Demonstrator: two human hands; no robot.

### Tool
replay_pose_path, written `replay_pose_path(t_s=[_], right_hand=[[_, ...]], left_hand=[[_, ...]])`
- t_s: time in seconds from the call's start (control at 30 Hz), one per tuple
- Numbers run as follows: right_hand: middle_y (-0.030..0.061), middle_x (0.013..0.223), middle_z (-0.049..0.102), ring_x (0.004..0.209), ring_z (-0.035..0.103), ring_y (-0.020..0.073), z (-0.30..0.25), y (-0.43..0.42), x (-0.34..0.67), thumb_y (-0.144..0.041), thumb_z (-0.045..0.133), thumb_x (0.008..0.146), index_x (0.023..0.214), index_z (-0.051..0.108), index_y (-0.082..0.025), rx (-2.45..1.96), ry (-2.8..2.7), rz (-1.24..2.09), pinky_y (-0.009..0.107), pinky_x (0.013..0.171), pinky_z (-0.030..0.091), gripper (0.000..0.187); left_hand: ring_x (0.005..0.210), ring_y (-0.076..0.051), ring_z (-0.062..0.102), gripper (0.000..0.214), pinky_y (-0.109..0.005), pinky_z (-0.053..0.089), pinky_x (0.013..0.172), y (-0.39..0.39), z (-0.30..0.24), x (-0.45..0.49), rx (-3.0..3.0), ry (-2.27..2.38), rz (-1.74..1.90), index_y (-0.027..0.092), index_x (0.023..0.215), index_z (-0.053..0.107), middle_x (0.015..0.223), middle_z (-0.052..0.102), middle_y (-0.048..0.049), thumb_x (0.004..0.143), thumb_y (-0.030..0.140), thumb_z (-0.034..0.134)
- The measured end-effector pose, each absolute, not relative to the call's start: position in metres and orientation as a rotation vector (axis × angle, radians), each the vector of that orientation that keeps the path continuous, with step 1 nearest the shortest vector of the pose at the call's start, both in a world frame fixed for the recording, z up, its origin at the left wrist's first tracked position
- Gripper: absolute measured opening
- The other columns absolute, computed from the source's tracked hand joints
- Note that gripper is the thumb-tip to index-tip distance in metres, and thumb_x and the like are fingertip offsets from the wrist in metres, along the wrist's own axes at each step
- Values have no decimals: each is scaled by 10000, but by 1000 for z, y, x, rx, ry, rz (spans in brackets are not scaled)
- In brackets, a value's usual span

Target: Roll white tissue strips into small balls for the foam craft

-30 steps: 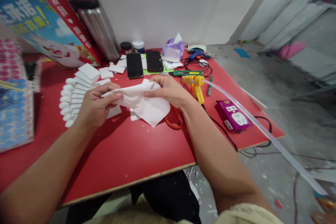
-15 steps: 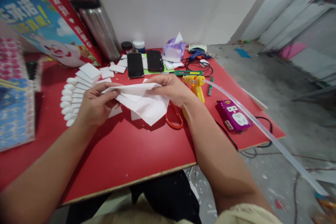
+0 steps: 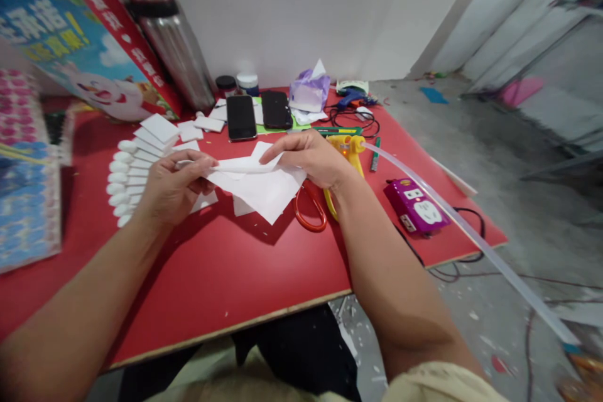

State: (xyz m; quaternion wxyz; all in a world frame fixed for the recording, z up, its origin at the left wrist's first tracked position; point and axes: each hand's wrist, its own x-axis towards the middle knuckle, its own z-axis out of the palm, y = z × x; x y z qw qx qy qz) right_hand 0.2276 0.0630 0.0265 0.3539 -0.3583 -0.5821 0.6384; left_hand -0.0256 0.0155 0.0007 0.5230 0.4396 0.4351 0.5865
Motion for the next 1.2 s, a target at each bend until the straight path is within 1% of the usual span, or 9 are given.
replay_pose_path(t_s=[0.1, 0.17, 0.23, 0.3, 0.4, 0.5, 0.63, 0.9, 1.2], right_hand=[[34, 790, 777, 603, 668, 130, 32, 61, 233, -207, 759, 754, 931, 822, -170, -917, -1623, 1751, 222, 527, 492, 191], [83, 1051, 790, 841, 740, 186, 37, 59, 234, -272, 782, 794, 1101, 791, -171, -864, -1704, 1830, 254, 679, 561, 323], [119, 1302, 716, 1110, 713, 246, 41, 58, 234, -369, 785, 828, 1191, 753, -185, -806, -1710, 1820, 308, 849, 578, 409], [132, 1353, 687, 1213, 672, 273, 40, 57, 230, -467, 765, 855, 1189, 746, -185, -790, -1684, 1745, 348, 945, 559, 437], [128, 1214, 751, 1152, 698, 261, 33, 57, 223, -488, 778, 852, 1200, 734, -173, -787, -1673, 1724, 354, 964, 547, 471], [98, 1143, 771, 1018, 727, 223, 26, 55, 214, -398, 849, 792, 1246, 707, -179, -784, -1688, 1813, 302, 837, 568, 524], [45, 998, 778, 856, 710, 168, 23, 51, 204, -291, 887, 713, 1117, 755, -161, -819, -1827, 1762, 231, 704, 530, 444], [27, 886, 756, 727, 660, 136, 28, 49, 204, -296, 856, 714, 1016, 761, -146, -941, -1830, 1718, 215, 611, 482, 350], [10, 820, 740, 651, 619, 103, 30, 54, 212, -223, 777, 757, 1002, 765, -126, -939, -1905, 1584, 192, 552, 448, 264]], left_hand=[[454, -80, 582, 181, -186, 473, 446, 16, 0, -26, 1062, 1087, 1377, 147, 794, 737, 660, 690, -4, 686, 235, 852], [461, -89, 594, 198, -190, 491, 458, 15, 1, -27, 1073, 1074, 1354, 154, 836, 749, 647, 690, -3, 698, 245, 857], [470, -100, 605, 205, -195, 507, 467, 13, 3, -27, 1086, 1060, 1321, 164, 860, 758, 632, 688, -5, 709, 255, 862], [470, -102, 602, 202, -191, 501, 466, 10, 4, -26, 1098, 1052, 1265, 173, 877, 769, 613, 680, -5, 722, 260, 865], [459, -102, 585, 174, -182, 471, 451, 6, 4, -23, 1110, 1026, 1188, 187, 889, 779, 552, 640, 4, 753, 266, 853], [452, -101, 569, 145, -180, 456, 443, 4, 3, -20, 1139, 1007, 1167, 197, 892, 783, 531, 627, 7, 778, 270, 836], [455, -91, 561, 148, -168, 436, 440, 6, 1, -19, 1168, 1018, 1175, 200, 922, 788, 541, 628, 8, 799, 276, 822], [423, -108, 546, 367, -193, 432, 429, 7, 4, -21, 1211, 1017, 1101, 152, 1179, 735, 525, 645, -3, 840, 285, 782], [440, -110, 575, 195, -192, 441, 429, 7, 3, -21, 1248, 1062, 1159, 162, 1009, 803, 535, 656, -11, 843, 255, 759]])
